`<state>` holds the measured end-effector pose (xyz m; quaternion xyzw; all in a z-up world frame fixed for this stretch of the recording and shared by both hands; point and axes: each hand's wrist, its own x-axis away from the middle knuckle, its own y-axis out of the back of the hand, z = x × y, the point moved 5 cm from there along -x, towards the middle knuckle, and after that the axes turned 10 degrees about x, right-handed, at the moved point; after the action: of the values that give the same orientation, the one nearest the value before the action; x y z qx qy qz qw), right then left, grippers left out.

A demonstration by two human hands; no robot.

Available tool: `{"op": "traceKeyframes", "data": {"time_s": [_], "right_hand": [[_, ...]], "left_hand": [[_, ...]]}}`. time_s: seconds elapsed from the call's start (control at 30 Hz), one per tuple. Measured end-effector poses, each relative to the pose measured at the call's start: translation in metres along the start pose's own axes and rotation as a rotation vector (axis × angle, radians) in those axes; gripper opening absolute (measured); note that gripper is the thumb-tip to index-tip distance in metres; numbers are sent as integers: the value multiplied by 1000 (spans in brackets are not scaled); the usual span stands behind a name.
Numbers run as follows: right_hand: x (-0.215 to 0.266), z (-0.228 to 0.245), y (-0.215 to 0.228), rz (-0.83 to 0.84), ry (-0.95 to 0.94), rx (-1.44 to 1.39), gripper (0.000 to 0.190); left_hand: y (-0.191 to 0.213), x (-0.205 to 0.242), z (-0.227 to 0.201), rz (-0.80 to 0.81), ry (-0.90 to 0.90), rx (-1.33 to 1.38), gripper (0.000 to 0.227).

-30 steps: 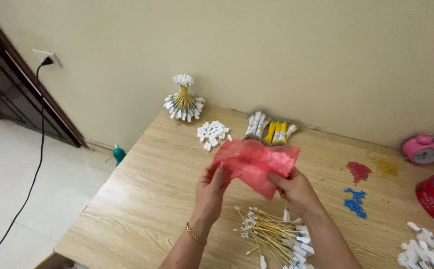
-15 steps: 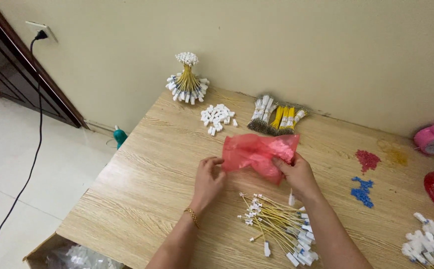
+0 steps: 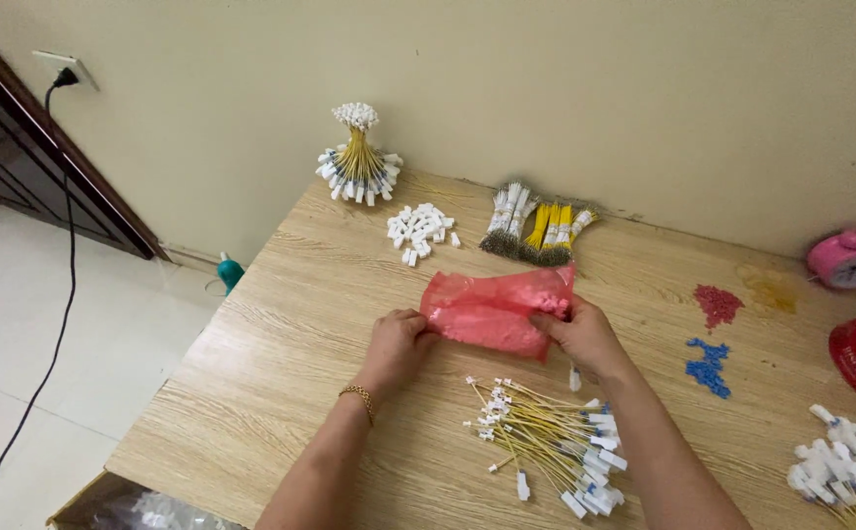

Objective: Assemble small plastic components onto the ends of wires and organize them into bundles.

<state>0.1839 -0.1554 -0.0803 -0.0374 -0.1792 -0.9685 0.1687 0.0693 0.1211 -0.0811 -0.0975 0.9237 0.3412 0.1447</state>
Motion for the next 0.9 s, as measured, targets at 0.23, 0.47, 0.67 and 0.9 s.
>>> {"op": "traceKeyframes", "data": {"time_s": [0.23, 0.47, 0.67, 0.9], "right_hand": [[8, 27, 6, -93, 59, 263, 32], [8, 29, 12, -97, 99, 342, 28], [14, 34, 17, -107, 84, 244, 27], [19, 48, 23, -117, 112, 238, 29]], "left_hand": [[2, 3, 2, -48, 26, 126, 20], [10, 8, -11, -15, 263, 253, 34], [-1, 14, 2, -81, 242, 298, 43], [-3, 22, 5, -179, 313, 458, 44]]}}
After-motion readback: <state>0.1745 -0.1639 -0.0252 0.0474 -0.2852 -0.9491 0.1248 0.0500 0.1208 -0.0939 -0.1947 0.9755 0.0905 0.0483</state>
